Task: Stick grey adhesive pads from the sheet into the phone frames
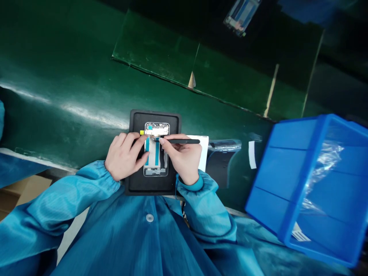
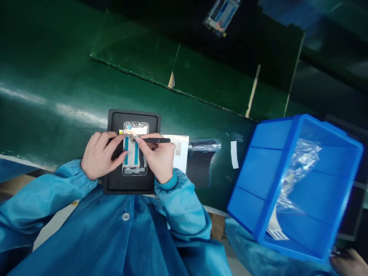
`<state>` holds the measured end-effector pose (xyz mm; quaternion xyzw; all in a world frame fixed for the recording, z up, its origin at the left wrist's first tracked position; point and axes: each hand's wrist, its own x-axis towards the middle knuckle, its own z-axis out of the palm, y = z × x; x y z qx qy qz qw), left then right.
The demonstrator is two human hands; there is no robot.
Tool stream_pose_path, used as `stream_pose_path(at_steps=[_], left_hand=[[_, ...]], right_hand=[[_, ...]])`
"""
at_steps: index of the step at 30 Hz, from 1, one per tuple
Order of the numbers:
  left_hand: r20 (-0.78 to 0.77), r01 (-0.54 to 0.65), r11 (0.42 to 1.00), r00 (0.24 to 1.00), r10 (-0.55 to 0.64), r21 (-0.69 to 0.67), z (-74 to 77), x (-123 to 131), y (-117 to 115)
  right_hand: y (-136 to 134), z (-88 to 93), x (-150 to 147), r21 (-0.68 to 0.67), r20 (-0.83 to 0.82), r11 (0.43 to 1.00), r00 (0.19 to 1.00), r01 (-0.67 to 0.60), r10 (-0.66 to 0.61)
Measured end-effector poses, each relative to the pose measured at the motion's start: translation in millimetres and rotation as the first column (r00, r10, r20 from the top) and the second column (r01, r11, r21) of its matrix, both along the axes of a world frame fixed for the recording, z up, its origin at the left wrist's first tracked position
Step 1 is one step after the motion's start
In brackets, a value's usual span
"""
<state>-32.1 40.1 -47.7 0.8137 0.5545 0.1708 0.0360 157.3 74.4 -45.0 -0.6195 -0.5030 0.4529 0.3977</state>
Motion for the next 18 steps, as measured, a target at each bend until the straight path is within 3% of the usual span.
stream_pose_path(at_steps=[18], left_hand=[[-0.042,0.041,0.999,0.998,-0.04,0.018,2.4,-1.6,-0.4]], right_hand=[[-0.1,-1.5,0.5,0.019,0.019,1.0,1.0,-0.012,0.012]])
